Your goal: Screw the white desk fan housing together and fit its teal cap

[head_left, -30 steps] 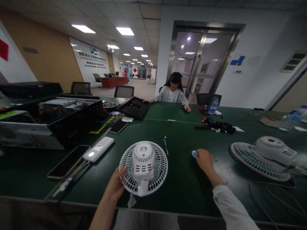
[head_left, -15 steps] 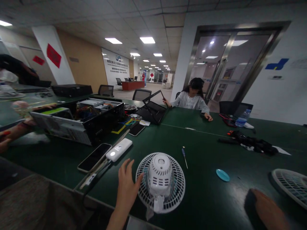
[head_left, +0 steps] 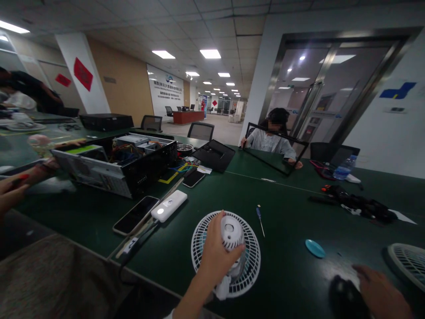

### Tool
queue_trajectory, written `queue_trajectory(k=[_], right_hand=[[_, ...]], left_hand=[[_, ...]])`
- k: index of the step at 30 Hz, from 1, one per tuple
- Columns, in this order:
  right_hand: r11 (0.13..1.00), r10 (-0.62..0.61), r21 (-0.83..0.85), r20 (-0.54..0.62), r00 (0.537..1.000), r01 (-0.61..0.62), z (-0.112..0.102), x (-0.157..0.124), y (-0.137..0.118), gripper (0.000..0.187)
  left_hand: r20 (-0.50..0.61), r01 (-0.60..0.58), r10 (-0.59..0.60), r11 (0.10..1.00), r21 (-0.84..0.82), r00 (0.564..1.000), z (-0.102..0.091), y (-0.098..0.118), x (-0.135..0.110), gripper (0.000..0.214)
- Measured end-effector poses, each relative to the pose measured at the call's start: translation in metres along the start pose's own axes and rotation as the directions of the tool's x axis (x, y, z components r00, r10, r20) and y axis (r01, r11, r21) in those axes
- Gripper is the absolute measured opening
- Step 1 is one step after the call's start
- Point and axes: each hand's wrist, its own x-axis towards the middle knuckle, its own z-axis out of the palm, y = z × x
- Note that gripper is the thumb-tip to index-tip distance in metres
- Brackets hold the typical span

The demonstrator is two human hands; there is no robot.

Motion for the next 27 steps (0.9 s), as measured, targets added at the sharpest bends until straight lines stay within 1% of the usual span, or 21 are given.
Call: queue_trajectory(k=[2, 4, 5, 6, 7, 8, 9, 10, 12, 13, 15, 18, 20, 24, 27], right_hand=[[0.997, 0.021, 0.070, -0.015, 1.000, -0.020, -0.005, 0.008, -0.028, 0.035], [0.989, -0.023, 0.143, 0.004, 1.000, 0.023, -0.016, 0.012, -0.071, 0.036], [0.975, -0.082, 0.208, 0.018, 0.996, 0.076, -0.025, 0.011, -0.098, 0.034], [0.915, -0.198, 0.366, 0.035, 0.980, 0.172, -0.035, 0.009, -0.128, 0.033], [0.810, -0.323, 0.522, 0.018, 0.946, 0.266, -0.046, 0.005, -0.157, 0.030], [0.693, -0.419, 0.638, -0.023, 0.908, 0.336, -0.057, 0.000, -0.186, 0.024], [0.607, -0.498, 0.696, -0.045, 0.866, 0.385, -0.067, -0.004, -0.213, 0.019], [0.549, -0.575, 0.721, -0.041, 0.817, 0.423, -0.075, -0.008, -0.236, 0.014], [0.455, -0.692, 0.724, -0.080, 0.718, 0.519, -0.085, -0.013, -0.269, 0.010], [0.410, -0.739, 0.719, -0.099, 0.667, 0.561, -0.086, -0.014, -0.280, 0.009], [0.337, -0.805, 0.698, -0.135, 0.578, 0.632, -0.084, -0.014, -0.291, 0.013], [0.273, -0.867, 0.660, -0.146, 0.476, 0.700, -0.075, -0.012, -0.296, 0.018], [0.254, -0.893, 0.638, -0.133, 0.429, 0.727, -0.072, -0.013, -0.297, 0.020], [0.237, -0.921, 0.625, -0.099, 0.377, 0.744, -0.072, -0.011, -0.302, 0.018], [0.212, -0.944, 0.625, -0.069, 0.324, 0.752, -0.076, -0.006, -0.306, 0.017]], left_hand=[[-0.003, -0.020, 0.020, 1.000, -0.001, 1.000, -0.001, -0.002, -0.002, 0.078], [-0.001, -0.031, 0.031, 1.000, -0.005, 1.000, -0.002, -0.003, -0.003, 0.077], [-0.002, -0.031, 0.031, 0.999, -0.008, 1.000, -0.002, -0.003, -0.003, 0.076], [-0.008, -0.033, 0.033, 0.999, -0.011, 0.999, -0.002, -0.004, -0.003, 0.076], [-0.018, -0.039, 0.039, 0.999, -0.013, 0.999, -0.002, -0.004, -0.003, 0.075], [-0.031, -0.051, 0.051, 0.999, -0.013, 0.998, -0.001, -0.005, -0.002, 0.075], [-0.041, -0.069, 0.068, 0.998, -0.013, 0.997, 0.000, -0.006, -0.002, 0.074], [-0.050, -0.089, 0.089, 0.996, -0.014, 0.995, 0.000, -0.007, -0.002, 0.073], [-0.058, -0.125, 0.124, 0.992, -0.017, 0.991, 0.002, -0.008, -0.001, 0.070], [-0.057, -0.138, 0.137, 0.990, -0.018, 0.989, 0.002, -0.009, 0.000, 0.069], [-0.056, -0.153, 0.152, 0.988, -0.019, 0.987, 0.004, -0.010, 0.000, 0.067], [-0.065, -0.167, 0.165, 0.986, -0.028, 0.984, 0.005, -0.011, 0.000, 0.066], [-0.075, -0.171, 0.168, 0.984, -0.038, 0.983, 0.005, -0.011, 0.000, 0.066], [-0.078, -0.173, 0.169, 0.984, -0.044, 0.982, 0.005, -0.011, -0.001, 0.067], [-0.076, -0.174, 0.170, 0.984, -0.045, 0.982, 0.005, -0.012, -0.001, 0.067]])
